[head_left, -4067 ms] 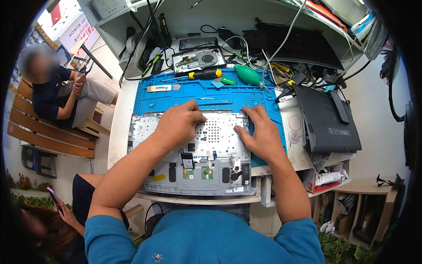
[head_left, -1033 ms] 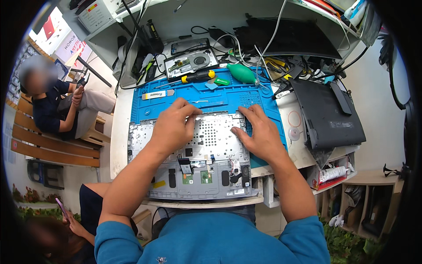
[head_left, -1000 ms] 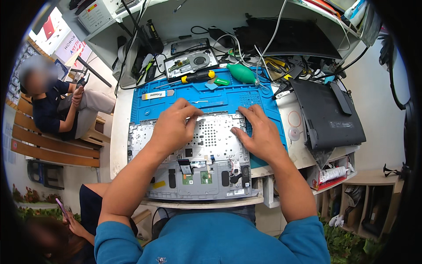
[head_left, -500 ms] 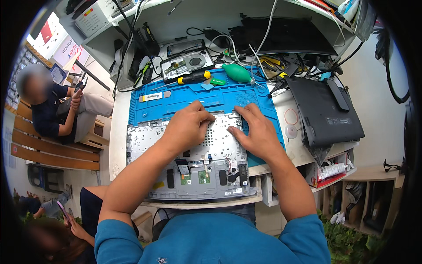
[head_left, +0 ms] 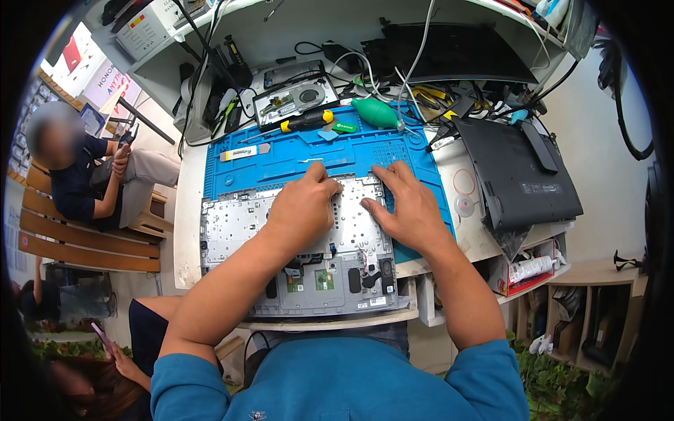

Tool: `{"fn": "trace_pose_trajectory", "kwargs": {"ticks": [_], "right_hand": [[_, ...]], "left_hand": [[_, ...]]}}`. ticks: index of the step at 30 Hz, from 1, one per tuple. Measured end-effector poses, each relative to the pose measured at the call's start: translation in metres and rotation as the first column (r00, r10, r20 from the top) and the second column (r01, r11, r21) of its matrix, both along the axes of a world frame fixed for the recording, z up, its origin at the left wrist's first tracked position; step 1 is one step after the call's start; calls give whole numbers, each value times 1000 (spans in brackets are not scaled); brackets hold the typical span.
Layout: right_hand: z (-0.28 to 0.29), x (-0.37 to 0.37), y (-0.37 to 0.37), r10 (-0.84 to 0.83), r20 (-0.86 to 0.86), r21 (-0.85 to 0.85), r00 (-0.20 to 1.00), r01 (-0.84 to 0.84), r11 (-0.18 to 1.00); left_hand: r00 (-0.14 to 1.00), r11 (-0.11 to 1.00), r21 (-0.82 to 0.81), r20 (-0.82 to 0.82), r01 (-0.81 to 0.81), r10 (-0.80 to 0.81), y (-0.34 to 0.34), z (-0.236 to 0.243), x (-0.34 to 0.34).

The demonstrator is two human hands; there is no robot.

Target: The person works on the internal components of a laptop, handling a ribbon cable and pressing on a silver metal plate within the chassis.

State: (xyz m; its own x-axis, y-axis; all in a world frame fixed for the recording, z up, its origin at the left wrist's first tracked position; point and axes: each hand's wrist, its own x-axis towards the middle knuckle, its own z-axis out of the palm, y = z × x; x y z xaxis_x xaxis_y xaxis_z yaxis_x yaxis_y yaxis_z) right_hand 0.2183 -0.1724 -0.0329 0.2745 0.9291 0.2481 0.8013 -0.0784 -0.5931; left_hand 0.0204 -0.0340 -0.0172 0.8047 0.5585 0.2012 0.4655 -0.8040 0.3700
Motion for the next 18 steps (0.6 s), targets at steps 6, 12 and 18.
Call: {"fn": "trace_pose_trajectory", "kwargs": {"ticks": [6,12,18], "right_hand": [[1,-1,0,-4,19,-7,1000,4,1000],[4,-2,1,-3,13,-24,1000,4,1000],[3,-1,0,-2,20,-20,1000,3,1000]], "left_hand": [[993,998,61,-120,30,-22,-3,4,5],[999,999,-10,-34,39,-40,5,4,1],[996,990,-113,-35,-89,86,3,14,8]]}}
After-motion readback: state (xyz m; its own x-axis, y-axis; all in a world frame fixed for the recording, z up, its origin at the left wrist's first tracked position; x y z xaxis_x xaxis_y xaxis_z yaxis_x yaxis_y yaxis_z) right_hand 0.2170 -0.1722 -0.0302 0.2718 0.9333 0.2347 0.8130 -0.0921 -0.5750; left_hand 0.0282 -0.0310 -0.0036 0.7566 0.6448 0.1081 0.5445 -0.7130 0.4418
